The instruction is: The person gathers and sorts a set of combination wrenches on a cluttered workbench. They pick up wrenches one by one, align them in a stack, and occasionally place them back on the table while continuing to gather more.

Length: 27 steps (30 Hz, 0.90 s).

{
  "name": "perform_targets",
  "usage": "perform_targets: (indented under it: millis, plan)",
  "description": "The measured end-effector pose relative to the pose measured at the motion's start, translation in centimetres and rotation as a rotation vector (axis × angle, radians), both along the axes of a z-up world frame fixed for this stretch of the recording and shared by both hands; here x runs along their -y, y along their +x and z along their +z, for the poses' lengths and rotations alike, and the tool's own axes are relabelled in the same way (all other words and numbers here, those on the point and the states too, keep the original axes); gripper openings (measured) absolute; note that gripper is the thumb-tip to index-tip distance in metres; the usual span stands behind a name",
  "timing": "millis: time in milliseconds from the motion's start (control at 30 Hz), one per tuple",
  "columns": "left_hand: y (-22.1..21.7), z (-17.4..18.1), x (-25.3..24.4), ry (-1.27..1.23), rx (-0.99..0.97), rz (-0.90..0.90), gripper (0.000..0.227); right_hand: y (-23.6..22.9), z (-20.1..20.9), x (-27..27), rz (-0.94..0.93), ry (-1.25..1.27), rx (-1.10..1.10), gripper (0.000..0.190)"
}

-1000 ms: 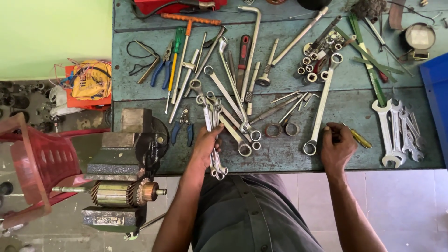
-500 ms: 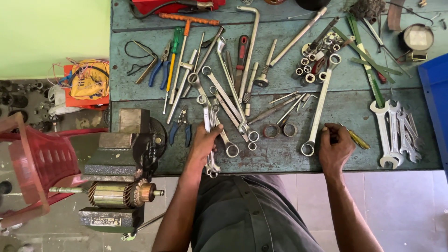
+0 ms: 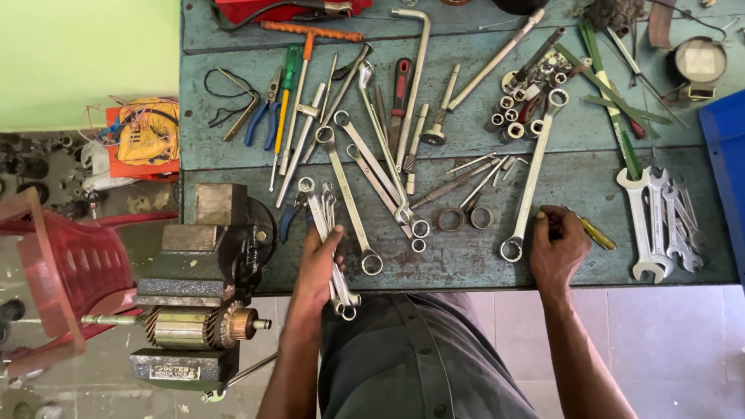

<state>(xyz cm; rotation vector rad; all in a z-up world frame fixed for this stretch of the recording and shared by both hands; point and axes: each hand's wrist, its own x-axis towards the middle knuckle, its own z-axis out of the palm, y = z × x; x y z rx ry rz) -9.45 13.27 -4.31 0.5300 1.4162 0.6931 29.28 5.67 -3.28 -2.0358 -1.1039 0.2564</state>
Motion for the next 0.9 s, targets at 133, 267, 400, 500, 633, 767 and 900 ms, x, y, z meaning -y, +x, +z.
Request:
perform_targets:
  millis: [133,267,400,500,633,767,900]
  plan:
    - [-1.4,0.5,-0.1,-0.038,0.394,0.161,0.043,0.3,-0.5,0.1,0.020,0.013,0.011,0.010]
    - [-1.3,0.4,0.0,0.042,0.521,0.196,0.042,0.4,-0.7,0.2,0.021,0.011,0.016,0.010]
    - [-1.2,-1.1,0.1,0.119,0.568,0.173,0.041,0.7,-1.2,0.3,0.017,0.002,0.016,0.011]
    - [-0.9,-0.3,0.1,0.122,0.623,0.162,0.044,0.7,-1.2,0.2,0.014,-0.001,0.027,0.010]
    - [-0.9,0.0,-0.3,0.138,0.609,0.129,0.047,0.2,-0.6,0.1,0.006,0.002,0.008,0.011]
    - [-0.8,-0.8,-0.6,0.147,0.591,0.150,0.051,0.1,-0.7,-0.1,0.018,0.022,0.006,0.011]
    - [-0.7,-1.9,-0.7,0.128,0.573,0.175,0.051,0.2,-0.7,0.1,0.015,0.013,0.026,0.011]
